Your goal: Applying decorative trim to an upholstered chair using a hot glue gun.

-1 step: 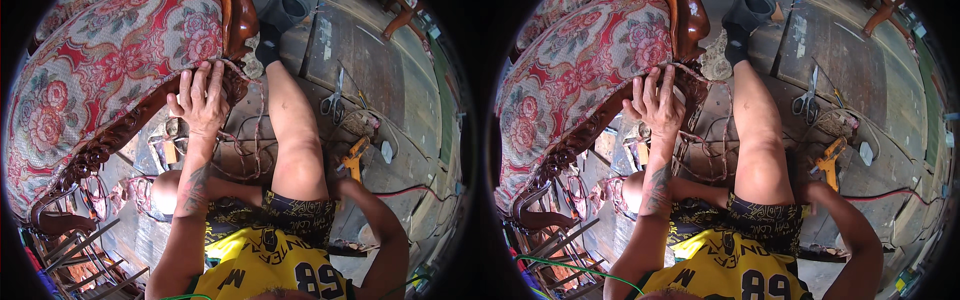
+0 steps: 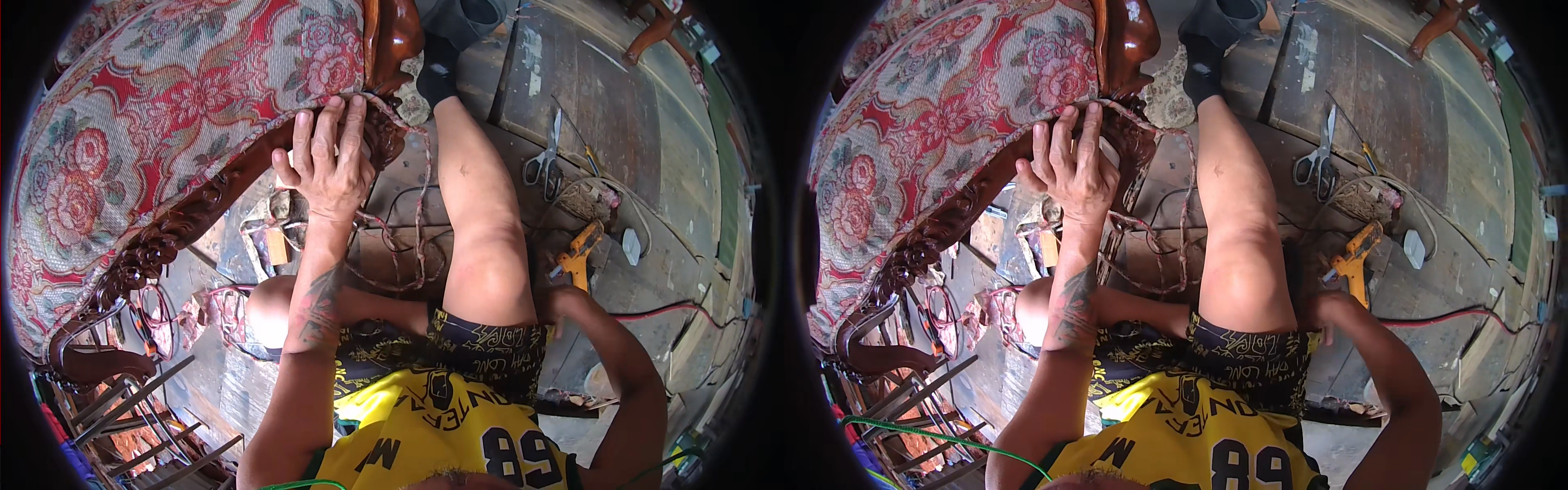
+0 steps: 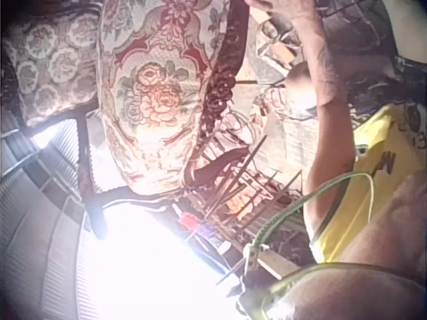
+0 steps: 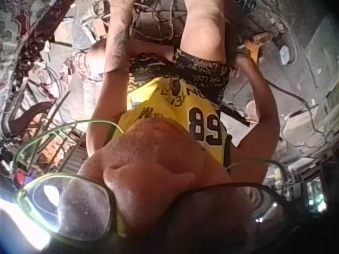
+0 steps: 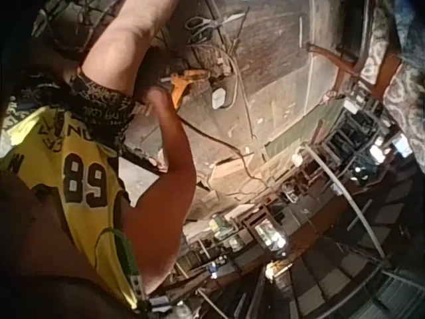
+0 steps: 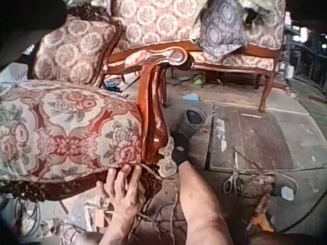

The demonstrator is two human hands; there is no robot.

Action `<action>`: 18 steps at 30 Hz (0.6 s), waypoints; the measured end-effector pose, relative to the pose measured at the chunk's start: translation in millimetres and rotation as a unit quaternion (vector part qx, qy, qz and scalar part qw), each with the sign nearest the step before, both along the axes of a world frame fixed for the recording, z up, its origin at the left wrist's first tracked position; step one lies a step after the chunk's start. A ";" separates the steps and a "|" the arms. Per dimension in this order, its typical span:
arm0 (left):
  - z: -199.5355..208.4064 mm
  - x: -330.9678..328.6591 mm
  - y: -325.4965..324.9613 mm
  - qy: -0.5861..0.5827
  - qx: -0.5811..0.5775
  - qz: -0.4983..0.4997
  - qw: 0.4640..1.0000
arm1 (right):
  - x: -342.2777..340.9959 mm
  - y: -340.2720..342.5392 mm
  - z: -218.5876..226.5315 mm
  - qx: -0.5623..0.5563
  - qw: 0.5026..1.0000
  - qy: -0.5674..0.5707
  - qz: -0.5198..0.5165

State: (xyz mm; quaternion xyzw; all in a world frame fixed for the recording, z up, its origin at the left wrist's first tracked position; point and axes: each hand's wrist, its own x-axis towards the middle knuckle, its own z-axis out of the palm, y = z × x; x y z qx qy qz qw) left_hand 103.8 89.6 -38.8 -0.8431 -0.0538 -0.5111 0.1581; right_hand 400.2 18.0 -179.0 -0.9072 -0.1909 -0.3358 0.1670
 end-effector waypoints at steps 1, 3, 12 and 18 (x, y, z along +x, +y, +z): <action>-0.1 -0.9 -1.2 -0.001 0.000 0.008 1.000 | -5.3 3.4 0.6 -0.025 1.000 0.005 -0.017; 1.3 4.9 -5.0 -0.012 -0.011 -0.005 1.000 | 5.0 -5.7 3.5 -0.078 0.995 0.000 -0.064; 5.9 4.4 -8.1 -0.006 -0.017 0.005 1.000 | 23.6 -13.0 -21.4 -0.014 1.000 -0.014 0.022; 3.4 4.5 -11.4 -0.004 -0.012 0.000 1.000 | 20.5 -28.9 -7.8 0.243 0.940 0.117 0.208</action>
